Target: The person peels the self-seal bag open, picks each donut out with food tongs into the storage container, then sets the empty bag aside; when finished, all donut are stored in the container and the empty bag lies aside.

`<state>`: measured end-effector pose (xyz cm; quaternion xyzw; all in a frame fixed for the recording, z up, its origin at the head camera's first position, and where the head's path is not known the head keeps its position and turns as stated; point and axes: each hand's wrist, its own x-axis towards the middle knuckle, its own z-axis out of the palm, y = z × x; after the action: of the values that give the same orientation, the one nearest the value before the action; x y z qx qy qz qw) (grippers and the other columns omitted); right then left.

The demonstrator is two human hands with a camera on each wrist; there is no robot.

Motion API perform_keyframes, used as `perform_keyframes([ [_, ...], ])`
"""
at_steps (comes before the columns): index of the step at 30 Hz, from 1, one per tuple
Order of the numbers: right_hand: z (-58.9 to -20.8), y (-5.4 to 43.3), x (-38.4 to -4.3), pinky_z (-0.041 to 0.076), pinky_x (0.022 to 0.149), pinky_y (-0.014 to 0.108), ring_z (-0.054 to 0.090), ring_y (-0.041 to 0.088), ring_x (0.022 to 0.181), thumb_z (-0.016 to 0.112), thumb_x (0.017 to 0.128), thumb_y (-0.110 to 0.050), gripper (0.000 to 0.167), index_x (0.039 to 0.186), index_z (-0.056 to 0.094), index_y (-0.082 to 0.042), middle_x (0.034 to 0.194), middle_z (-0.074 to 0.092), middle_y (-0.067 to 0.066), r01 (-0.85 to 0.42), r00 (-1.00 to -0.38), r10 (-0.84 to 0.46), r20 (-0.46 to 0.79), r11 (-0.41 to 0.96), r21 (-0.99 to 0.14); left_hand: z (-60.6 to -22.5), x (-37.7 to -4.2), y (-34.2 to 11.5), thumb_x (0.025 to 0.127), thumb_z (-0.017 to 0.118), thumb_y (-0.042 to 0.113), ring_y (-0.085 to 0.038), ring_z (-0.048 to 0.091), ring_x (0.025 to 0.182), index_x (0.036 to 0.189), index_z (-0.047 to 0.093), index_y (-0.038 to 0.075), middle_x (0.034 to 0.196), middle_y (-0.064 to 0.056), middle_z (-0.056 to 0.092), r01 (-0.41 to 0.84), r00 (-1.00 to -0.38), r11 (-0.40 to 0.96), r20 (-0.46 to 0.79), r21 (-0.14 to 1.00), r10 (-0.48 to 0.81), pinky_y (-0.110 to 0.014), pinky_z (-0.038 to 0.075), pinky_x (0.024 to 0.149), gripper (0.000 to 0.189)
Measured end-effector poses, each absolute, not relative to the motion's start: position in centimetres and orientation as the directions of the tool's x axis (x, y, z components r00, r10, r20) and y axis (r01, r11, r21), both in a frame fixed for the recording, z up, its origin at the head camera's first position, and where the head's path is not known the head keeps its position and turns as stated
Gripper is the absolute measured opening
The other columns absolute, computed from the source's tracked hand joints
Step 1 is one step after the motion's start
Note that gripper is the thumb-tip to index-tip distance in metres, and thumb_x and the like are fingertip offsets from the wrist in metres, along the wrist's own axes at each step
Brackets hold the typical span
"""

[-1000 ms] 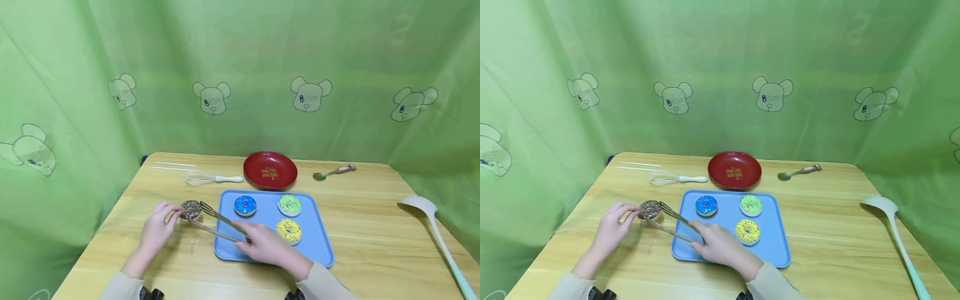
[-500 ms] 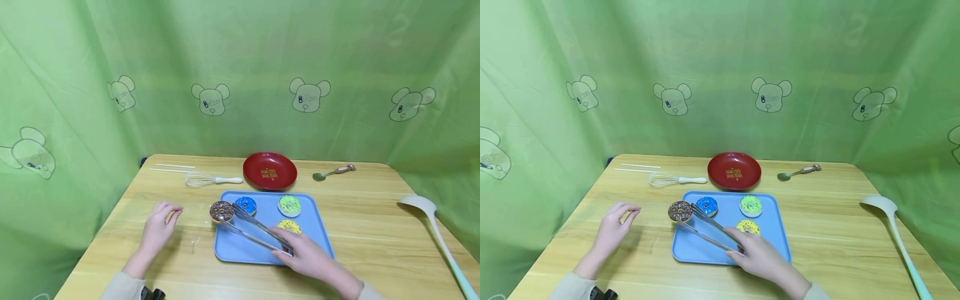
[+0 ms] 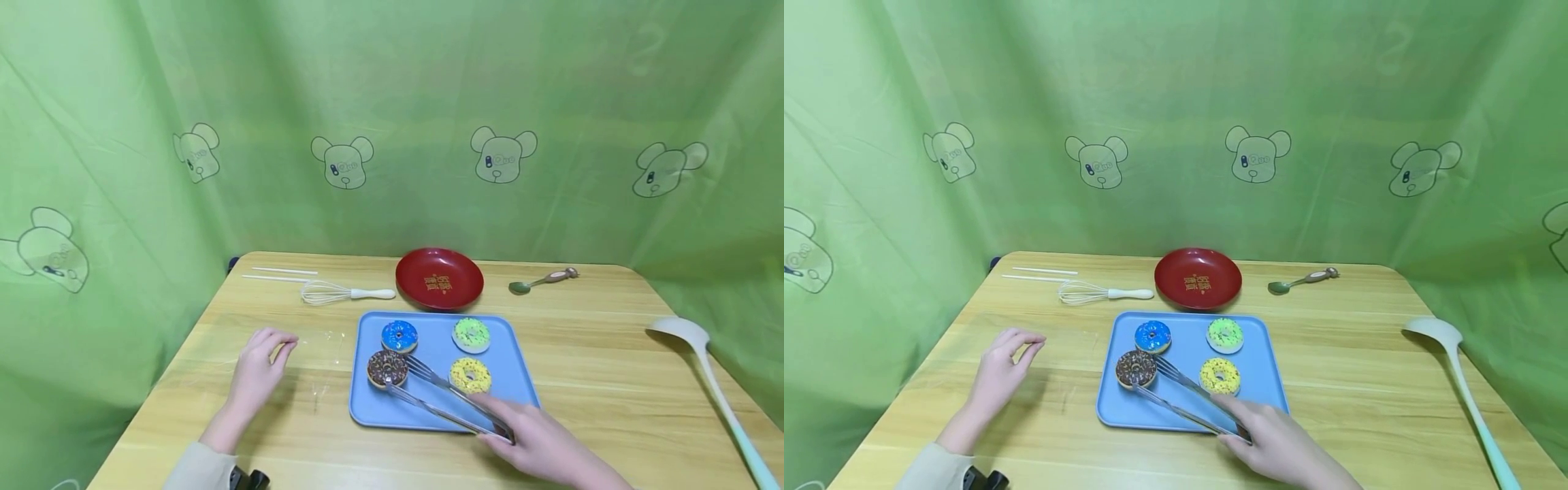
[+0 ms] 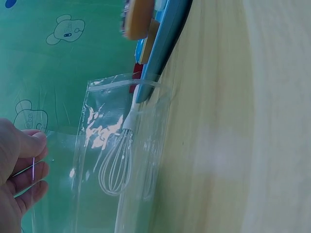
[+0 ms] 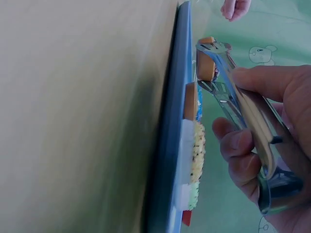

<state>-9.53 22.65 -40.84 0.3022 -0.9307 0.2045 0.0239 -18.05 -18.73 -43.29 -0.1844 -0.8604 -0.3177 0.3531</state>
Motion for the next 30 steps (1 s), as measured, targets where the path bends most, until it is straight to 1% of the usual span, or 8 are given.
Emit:
perform_keyframes([
  [5, -41.0, 23.1, -9.5, 0.053, 0.079, 0.034, 0.053, 0.002, 0.088, 0.06, 0.09, -0.037, 0.048, 0.132, 0.05, -0.017, 0.116, 0.061, -0.003, -0.534, -0.829, -0.553, 0.077, 0.745, -0.399, -43.3, -18.1, -18.6, 0.071, 0.076, -0.005, -0.016, 0.058, 0.081, 0.084, 0.069, 0.006, 0.082, -0.001, 0.064, 0.543, -0.686, 0.726, 0.721, 0.421, 0.095, -0.032, 0.051, 0.073, 0.018],
  [10, -41.0, 23.3, -9.6, 0.05, 0.07, 0.026, 0.05, 0.003, 0.083, 0.059, 0.09, -0.042, 0.051, 0.135, 0.048, -0.022, 0.111, 0.059, -0.007, -0.488, -0.844, -0.536, 0.004, 0.765, -0.42, -43.4, -18.2, -18.6, 0.071, 0.076, -0.005, -0.015, 0.058, 0.081, 0.085, 0.069, 0.006, 0.082, 0.0, 0.063, 0.539, -0.694, 0.723, 0.714, 0.432, 0.092, -0.031, 0.052, 0.073, 0.019],
  [14, -40.8, 23.7, -9.6, 0.039, 0.061, 0.021, 0.047, 0.003, 0.076, 0.059, 0.089, -0.044, 0.052, 0.135, 0.047, -0.025, 0.088, 0.053, -0.013, -0.489, -0.841, -0.54, 0.001, 0.761, -0.426, -43.5, -18.3, -18.6, 0.071, 0.076, -0.005, -0.015, 0.058, 0.081, 0.085, 0.069, 0.006, 0.082, 0.0, 0.063, 0.539, -0.696, 0.722, 0.712, 0.434, 0.092, -0.03, 0.051, 0.073, 0.019],
  [17, -40.5, 24.2, -9.6, 0.043, 0.065, 0.021, 0.05, 0.001, 0.081, 0.06, 0.089, -0.043, 0.05, 0.134, 0.049, -0.023, 0.092, 0.056, -0.014, -0.515, -0.833, -0.552, 0.044, 0.744, -0.426, -43.4, -18.3, -18.6, 0.071, 0.076, -0.004, -0.014, 0.058, 0.081, 0.085, 0.07, 0.006, 0.082, 0.0, 0.063, 0.541, -0.698, 0.719, 0.71, 0.436, 0.095, -0.03, 0.051, 0.073, 0.019],
  [20, -40.2, 24.9, -9.6, 0.046, 0.064, 0.019, 0.05, -0.002, 0.077, 0.061, 0.089, -0.039, 0.049, 0.133, 0.05, -0.021, 0.097, 0.057, -0.013, -0.522, -0.829, -0.554, 0.08, 0.713, -0.469, -43.2, -18.3, -18.6, 0.071, 0.076, -0.005, -0.015, 0.058, 0.081, 0.085, 0.07, 0.006, 0.083, 0.0, 0.063, 0.545, -0.696, 0.718, 0.711, 0.434, 0.099, -0.031, 0.052, 0.074, 0.019],
  [22, -40.0, 25.4, -9.6, 0.046, 0.058, 0.019, 0.049, -0.003, 0.069, 0.062, 0.089, -0.036, 0.048, 0.133, 0.05, -0.021, 0.087, 0.056, -0.013, -0.517, -0.832, -0.545, 0.105, 0.693, -0.502, -43.0, -18.3, -18.5, 0.071, 0.076, -0.004, -0.015, 0.058, 0.081, 0.085, 0.07, 0.007, 0.083, 0.0, 0.064, 0.545, -0.695, 0.721, 0.712, 0.428, 0.102, -0.031, 0.052, 0.074, 0.019],
  [25, -39.7, 26.5, -9.8, 0.038, 0.047, 0.018, 0.04, -0.002, 0.056, 0.064, 0.088, -0.03, 0.047, 0.132, 0.05, -0.019, 0.067, 0.042, -0.013, -0.502, -0.849, -0.506, 0.156, 0.676, -0.54, -42.8, -18.4, -18.4, 0.072, 0.076, -0.003, -0.016, 0.058, 0.081, 0.085, 0.07, 0.007, 0.083, 0.0, 0.064, 0.545, -0.696, 0.728, 0.709, 0.416, 0.116, -0.032, 0.052, 0.073, 0.017],
  [30, -39.7, 28.7, -10.2, 0.037, 0.044, 0.018, 0.039, -0.001, 0.054, 0.071, 0.083, -0.018, 0.051, 0.13, 0.052, -0.017, 0.065, 0.042, -0.013, -0.492, -0.871, -0.396, 0.293, 0.698, -0.521, -42.6, -18.5, -18.2, 0.073, 0.076, -0.002, -0.016, 0.056, 0.079, 0.084, 0.07, 0.008, 0.08, 0.001, 0.062, 0.529, -0.718, 0.742, 0.683, 0.412, 0.134, -0.033, 0.051, 0.069, 0.016],
])
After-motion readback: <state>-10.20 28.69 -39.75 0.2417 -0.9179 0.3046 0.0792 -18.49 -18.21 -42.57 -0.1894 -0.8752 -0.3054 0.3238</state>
